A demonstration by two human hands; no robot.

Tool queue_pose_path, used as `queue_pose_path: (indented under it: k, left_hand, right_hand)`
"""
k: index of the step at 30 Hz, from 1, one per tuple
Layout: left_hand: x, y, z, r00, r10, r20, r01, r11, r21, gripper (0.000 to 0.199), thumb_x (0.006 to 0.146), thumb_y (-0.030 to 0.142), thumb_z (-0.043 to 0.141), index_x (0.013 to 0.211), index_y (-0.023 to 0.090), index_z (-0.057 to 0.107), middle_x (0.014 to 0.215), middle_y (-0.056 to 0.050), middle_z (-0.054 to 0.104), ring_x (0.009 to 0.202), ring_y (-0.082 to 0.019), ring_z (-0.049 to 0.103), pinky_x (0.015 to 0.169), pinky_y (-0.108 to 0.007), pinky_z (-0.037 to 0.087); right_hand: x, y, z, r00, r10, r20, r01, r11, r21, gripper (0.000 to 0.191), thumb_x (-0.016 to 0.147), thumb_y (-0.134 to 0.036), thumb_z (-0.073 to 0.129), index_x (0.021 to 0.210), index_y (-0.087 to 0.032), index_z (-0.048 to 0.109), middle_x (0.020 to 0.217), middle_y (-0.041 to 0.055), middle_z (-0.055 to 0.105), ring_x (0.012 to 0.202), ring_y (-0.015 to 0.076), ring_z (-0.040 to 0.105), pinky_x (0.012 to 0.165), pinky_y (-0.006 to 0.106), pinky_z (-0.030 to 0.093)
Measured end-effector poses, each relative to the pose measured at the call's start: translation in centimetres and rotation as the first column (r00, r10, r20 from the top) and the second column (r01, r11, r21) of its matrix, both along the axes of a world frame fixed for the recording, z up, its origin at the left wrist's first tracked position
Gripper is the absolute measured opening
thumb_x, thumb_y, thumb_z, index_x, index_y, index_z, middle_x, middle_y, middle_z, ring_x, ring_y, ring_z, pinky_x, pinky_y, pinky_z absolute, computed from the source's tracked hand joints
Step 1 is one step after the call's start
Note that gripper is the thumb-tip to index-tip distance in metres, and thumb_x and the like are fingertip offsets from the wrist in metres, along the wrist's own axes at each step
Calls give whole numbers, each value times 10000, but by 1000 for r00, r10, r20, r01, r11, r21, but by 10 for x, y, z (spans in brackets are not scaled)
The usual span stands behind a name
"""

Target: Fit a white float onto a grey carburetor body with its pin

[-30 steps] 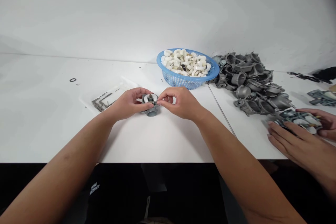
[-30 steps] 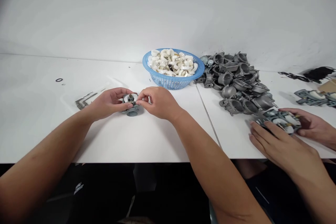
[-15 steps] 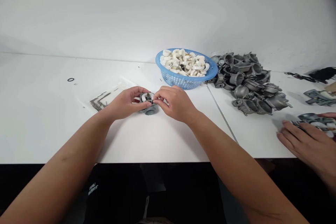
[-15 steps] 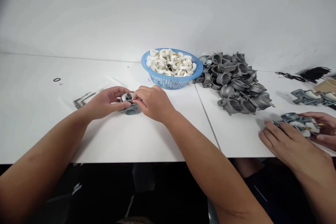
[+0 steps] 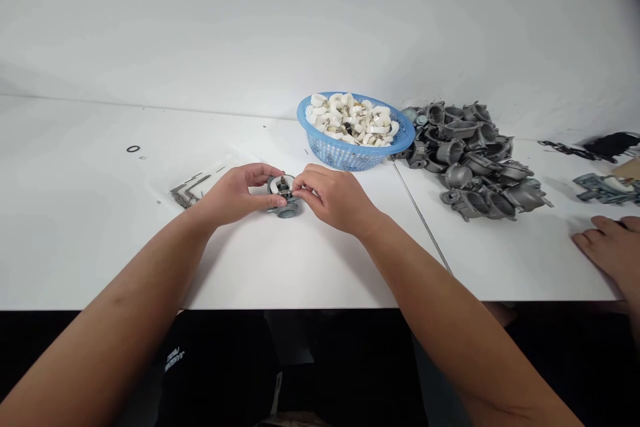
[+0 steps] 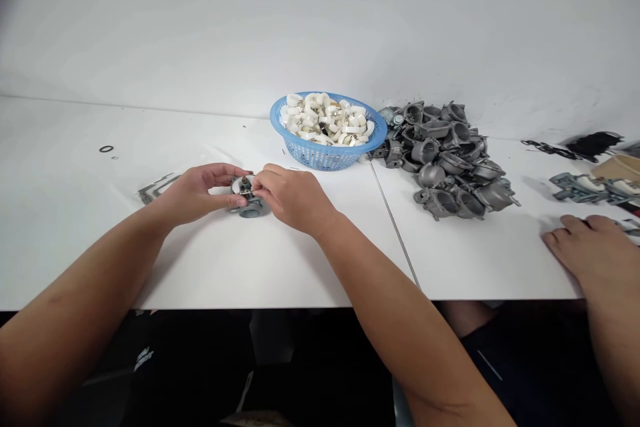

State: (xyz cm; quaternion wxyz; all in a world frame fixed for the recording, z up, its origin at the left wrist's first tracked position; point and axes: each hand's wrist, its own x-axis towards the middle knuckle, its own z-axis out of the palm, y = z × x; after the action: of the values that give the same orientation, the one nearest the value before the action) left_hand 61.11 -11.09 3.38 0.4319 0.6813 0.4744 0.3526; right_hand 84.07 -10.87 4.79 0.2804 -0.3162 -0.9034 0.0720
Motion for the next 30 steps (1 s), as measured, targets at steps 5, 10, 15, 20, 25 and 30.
queue_pose_path:
  k: [5,10,15,20,25,30]
  left_hand:
    - [1,0,1,1000,-8,6,8,1000,-22,562,622,465,858,1094,209,694,969,-92,720,949,-278,669,850,-451,551]
    - [2,-2,3,999,-44,-21,44,999,-19,576,682,512,805,1160,215,681,1009,-91,715,975,-276,655,874,-455,541]
    - [2,-2,2,992,-20,-121,18,1000,-18,628,742,546,743,1277,240,623,1175,-93,670,1073,-278,611,981,-496,483]
    - [0,0,-1,987,-17,-160,15,1000,-13,690,753,579,720,1339,238,591,1173,-87,662,1080,-283,592,1000,-509,466]
    - [0,1,-3,985,-5,-171,3,1000,-13,699,749,584,726,1353,261,588,1170,-82,665,1081,-283,587,1001,-511,459]
    - [-1,1,-4,993,-33,-115,28,999,-42,695,755,551,742,1352,235,581,1166,-100,658,1057,-281,594,963,-498,476]
  right_hand:
    - [3,3,-2,998,2,-58,-9,994,-106,60,939,-177,542,906,-176,591,887,2,620,728,107,516,623,229,328]
    - [4,3,-1,996,-60,-60,50,985,-163,58,933,-207,560,913,-181,608,849,-7,620,719,111,516,619,235,322]
    - [1,4,-5,993,-84,-87,69,984,-167,70,924,-227,582,884,-184,620,777,-18,592,673,107,490,606,241,310]
    - [0,5,-10,992,-51,-116,47,998,-40,53,922,-192,582,895,-180,626,810,-18,604,682,95,487,592,236,302]
    - [2,7,-9,992,-2,-125,-1,1000,-24,69,929,-196,582,885,-181,634,794,-13,603,688,100,496,595,236,307]
    - [6,8,-3,992,19,-128,-23,999,-29,41,893,-206,643,860,-184,655,790,-13,607,708,107,516,605,239,331]
